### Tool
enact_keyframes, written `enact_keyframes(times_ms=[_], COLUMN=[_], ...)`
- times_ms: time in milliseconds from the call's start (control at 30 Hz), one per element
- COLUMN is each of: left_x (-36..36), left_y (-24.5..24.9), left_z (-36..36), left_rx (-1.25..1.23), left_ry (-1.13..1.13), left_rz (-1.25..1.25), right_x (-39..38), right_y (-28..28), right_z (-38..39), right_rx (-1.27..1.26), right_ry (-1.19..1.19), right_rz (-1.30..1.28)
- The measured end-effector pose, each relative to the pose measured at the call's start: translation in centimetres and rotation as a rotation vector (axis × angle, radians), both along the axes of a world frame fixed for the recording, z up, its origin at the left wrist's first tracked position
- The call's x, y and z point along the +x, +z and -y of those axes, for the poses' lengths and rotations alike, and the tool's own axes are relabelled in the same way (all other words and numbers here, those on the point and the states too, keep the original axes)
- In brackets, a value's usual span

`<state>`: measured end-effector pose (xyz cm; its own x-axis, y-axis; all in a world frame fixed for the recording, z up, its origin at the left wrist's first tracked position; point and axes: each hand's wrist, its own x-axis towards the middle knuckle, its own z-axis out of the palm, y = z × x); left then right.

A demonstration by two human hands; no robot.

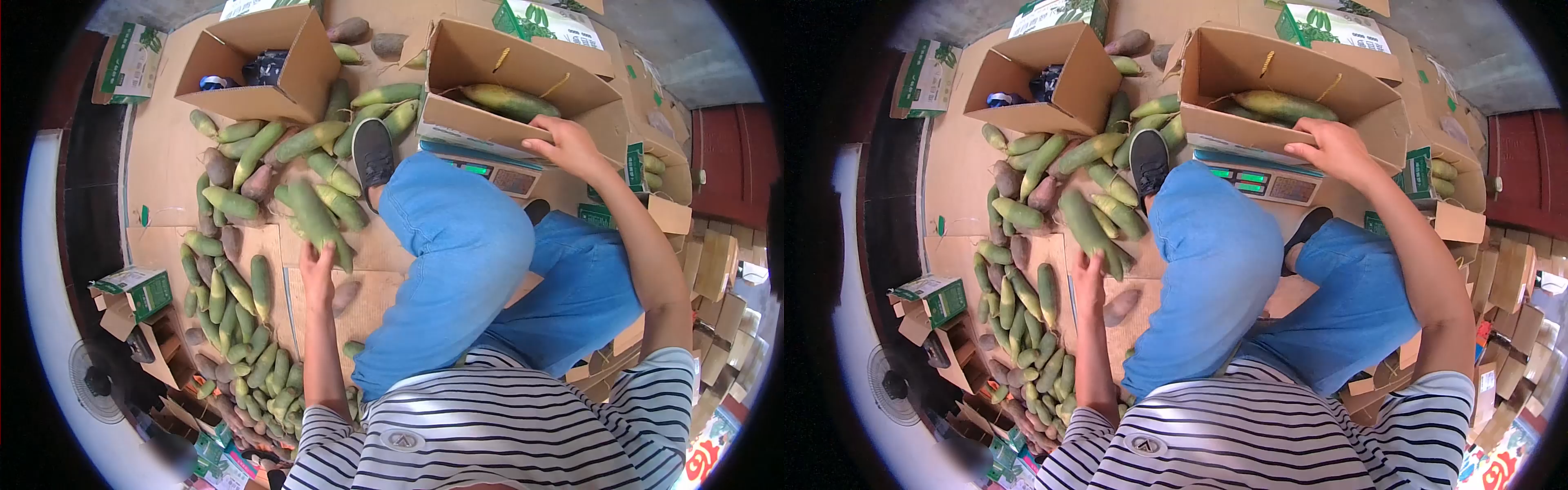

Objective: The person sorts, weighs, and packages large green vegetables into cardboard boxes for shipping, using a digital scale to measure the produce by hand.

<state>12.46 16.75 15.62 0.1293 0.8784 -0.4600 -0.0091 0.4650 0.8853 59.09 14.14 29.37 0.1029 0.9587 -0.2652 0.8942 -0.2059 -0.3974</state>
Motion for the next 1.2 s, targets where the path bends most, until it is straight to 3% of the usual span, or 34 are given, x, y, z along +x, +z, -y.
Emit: enact_keyframes(times_ms=[200,300,367,433,533,567,633,767,833,933,1033,1200], left_x=[14.9,21.3,24.3,23.5,19.4,16.9,12.2,0.4,-4.1,-7.0,-9.8,-10.1], left_y=[16.6,19.2,17.5,17.1,12.7,11.2,4.7,-6.9,-10.9,-12.1,-19.4,-19.4], left_z=[-6.6,-8.3,-8.3,-7.1,-5.5,-4.7,-2.9,4.7,8.5,11.1,13.2,10.4], left_rx=[0.872,1.336,1.302,1.157,1.099,0.974,0.766,0.252,-0.010,-0.230,-0.185,-0.639], left_ry=[-0.254,-0.312,-0.372,-0.422,-0.311,-0.329,-0.300,-0.517,-0.488,-0.182,0.417,0.785], left_rz=[-0.096,-0.171,-0.178,-0.303,-0.217,-0.265,-0.377,-0.727,-0.662,-0.757,-0.710,-0.273], right_x=[0.0,-0.4,-0.7,-1.3,-0.9,-0.9,-1.1,-1.5,-1.6,-0.7,-0.4,-0.8], right_y=[-0.4,-0.4,-0.2,-0.1,-0.5,-0.5,-0.2,-0.4,-0.5,-1.5,-1.6,-1.1], right_z=[0.3,0.4,0.3,0.2,0.5,0.4,0.1,0.1,0.0,0.0,-0.2,-0.4], right_rx=[0.075,0.074,0.092,0.022,0.065,0.060,0.049,0.035,0.031,0.082,0.069,0.044], right_ry=[0.045,0.038,0.061,-0.015,0.013,-0.004,-0.037,-0.033,-0.042,-0.040,-0.022,-0.027], right_rz=[0.051,0.062,0.059,0.047,0.003,-0.005,-0.016,-0.061,-0.085,-0.100,-0.106,-0.045])
